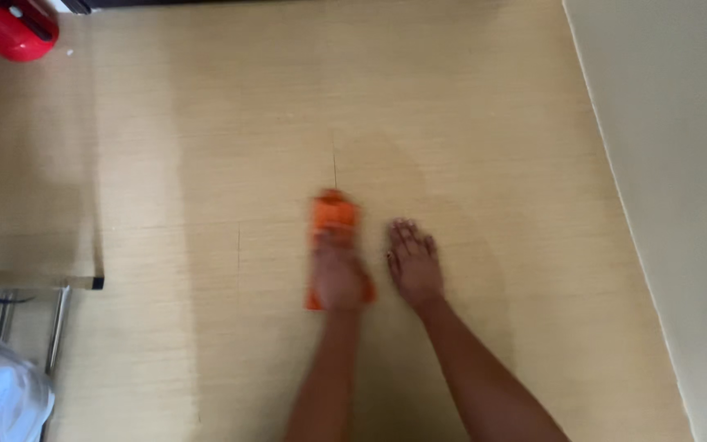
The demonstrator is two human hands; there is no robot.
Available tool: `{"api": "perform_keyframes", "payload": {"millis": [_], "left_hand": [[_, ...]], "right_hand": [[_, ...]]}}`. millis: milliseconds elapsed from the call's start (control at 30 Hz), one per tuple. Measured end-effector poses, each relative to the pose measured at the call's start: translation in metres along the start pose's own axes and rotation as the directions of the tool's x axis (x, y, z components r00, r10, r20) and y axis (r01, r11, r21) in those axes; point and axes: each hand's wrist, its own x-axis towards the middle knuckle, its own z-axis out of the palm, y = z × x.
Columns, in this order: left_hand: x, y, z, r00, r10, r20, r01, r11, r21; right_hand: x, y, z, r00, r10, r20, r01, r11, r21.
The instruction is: The person wipes the floor by hand using a cloth, moving it across the light-colored wooden surface near a door and a red object.
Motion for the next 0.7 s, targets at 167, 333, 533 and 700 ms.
{"api": "perform_keyframes", "payload": {"millis": [167,333,533,700], "left_hand": [[-0.023,-0.012,0.063,0.760,0.404,0.510,-0.498,0.866,0.056],[0.033,-0.113,0.069,0.998,0.057,0.007,-0.057,0.994,0.094],[0.048,-0.129,0.015,0.904,-0.413,-0.114,0.418,0.795,0.440],[0.012,-0.089,0.086,0.898,-0.285,0.337,-0.028,0.725,0.688]], "right_hand": [[0.006,-0.004,0.002,0.986,0.163,-0.026,-0.159,0.982,0.104],[0.013,0.009,0.004,0.985,0.152,-0.086,-0.155,0.987,-0.034],[0.027,0.027,0.013,0.977,0.164,-0.134,-0.162,0.986,0.026],[0.023,0.036,0.022,0.985,0.109,-0.133,-0.108,0.994,0.017]]}}
